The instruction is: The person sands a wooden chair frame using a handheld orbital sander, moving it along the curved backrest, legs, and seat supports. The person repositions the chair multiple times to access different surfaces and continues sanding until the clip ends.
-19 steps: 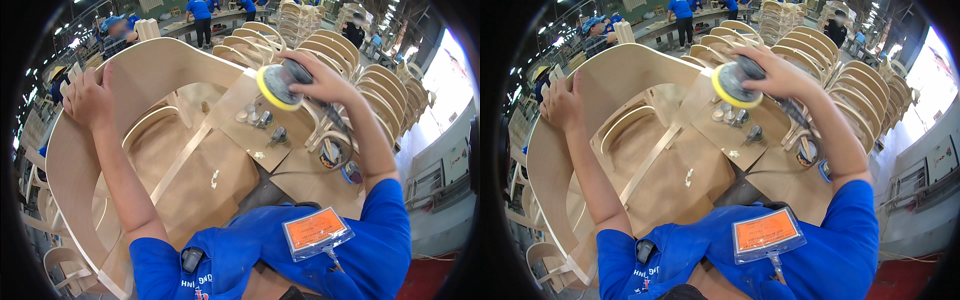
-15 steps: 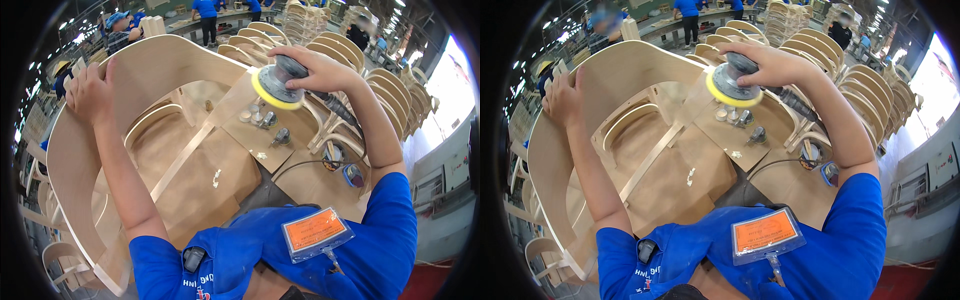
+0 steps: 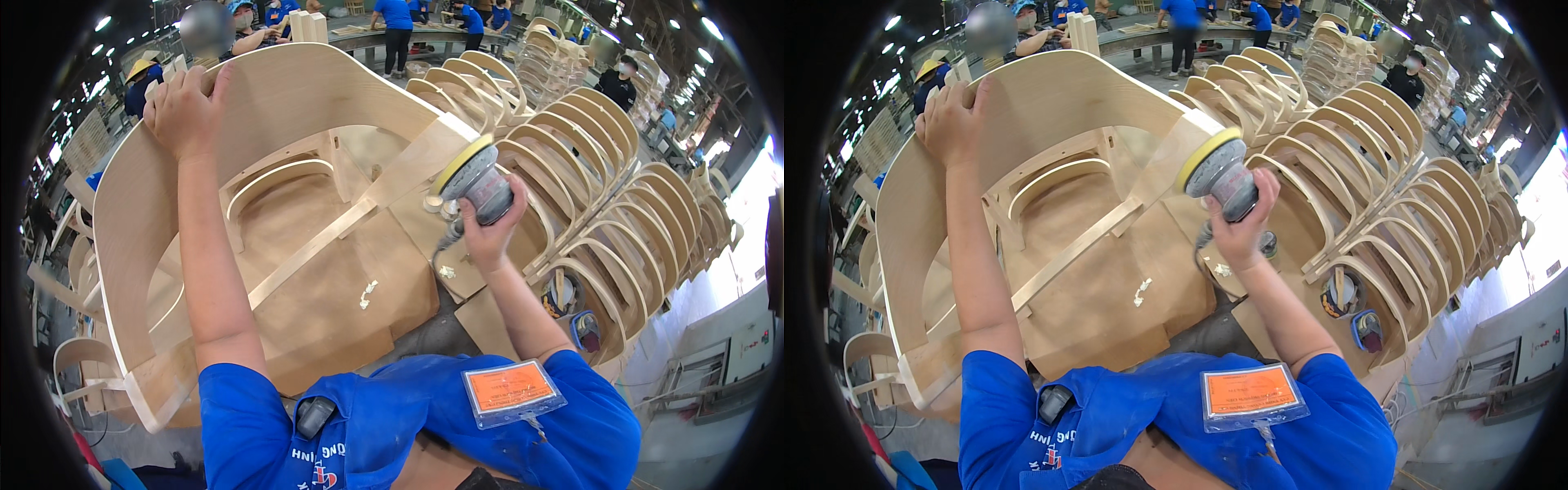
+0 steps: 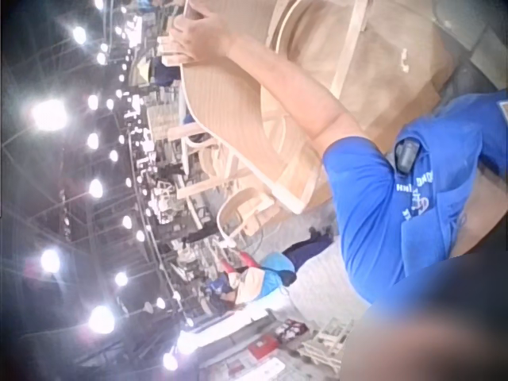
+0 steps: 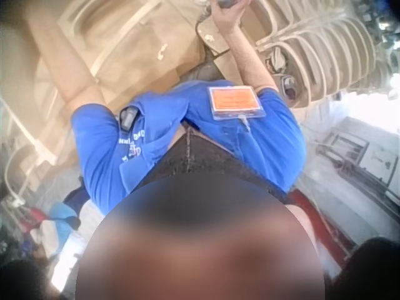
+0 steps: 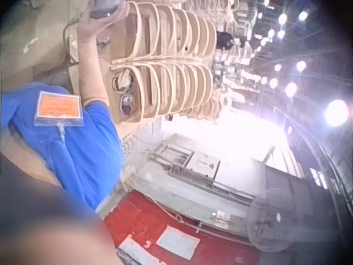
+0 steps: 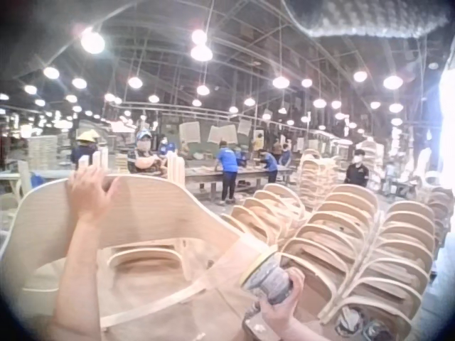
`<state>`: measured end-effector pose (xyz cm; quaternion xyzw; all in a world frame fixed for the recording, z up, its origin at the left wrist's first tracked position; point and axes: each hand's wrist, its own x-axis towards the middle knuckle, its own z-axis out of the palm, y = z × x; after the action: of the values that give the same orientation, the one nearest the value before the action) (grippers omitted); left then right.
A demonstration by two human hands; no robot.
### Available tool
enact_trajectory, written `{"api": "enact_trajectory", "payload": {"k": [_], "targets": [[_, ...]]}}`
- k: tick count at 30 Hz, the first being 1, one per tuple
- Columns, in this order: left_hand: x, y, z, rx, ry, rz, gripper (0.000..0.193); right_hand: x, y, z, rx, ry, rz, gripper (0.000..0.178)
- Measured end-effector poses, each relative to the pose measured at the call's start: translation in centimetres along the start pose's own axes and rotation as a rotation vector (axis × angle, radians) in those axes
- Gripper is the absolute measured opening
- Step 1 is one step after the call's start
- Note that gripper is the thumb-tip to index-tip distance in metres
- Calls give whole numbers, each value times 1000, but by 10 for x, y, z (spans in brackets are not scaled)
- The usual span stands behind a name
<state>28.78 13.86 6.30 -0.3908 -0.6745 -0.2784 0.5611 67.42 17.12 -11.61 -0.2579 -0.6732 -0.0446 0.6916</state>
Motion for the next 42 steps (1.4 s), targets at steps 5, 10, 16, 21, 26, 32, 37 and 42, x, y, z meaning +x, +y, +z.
{"api": "enact_trajectory", "payload": {"k": [5, 10, 16, 21, 26, 32, 37, 42], "targets": [[-1, -3, 4, -9, 7, 4, 46, -44, 11, 52, 283, 147, 292, 78], [-1, -6, 9, 6, 111, 61, 44, -99, 43, 68, 352, 20, 479, 83], [-2, -1, 3, 42, 113, 71, 43, -181, 114, 57, 117, -482, 535, 88], [-4, 5, 2, 33, 160, 35, 38, -252, 154, 77, -64, -1281, 581, 71], [-2, 7, -5, -76, 237, 49, 36, -297, 140, 165, -235, -1580, 607, 73], [-3, 13, -16, -30, 144, 42, 36, -311, 125, 218, -102, -1592, 633, 81], [-4, 16, -20, 7, 122, 43, 35, -308, 118, 209, -163, -1657, 603, 80], [-5, 18, -21, 17, 106, 27, 36, -299, 119, 198, -189, -1570, 627, 70]]}}
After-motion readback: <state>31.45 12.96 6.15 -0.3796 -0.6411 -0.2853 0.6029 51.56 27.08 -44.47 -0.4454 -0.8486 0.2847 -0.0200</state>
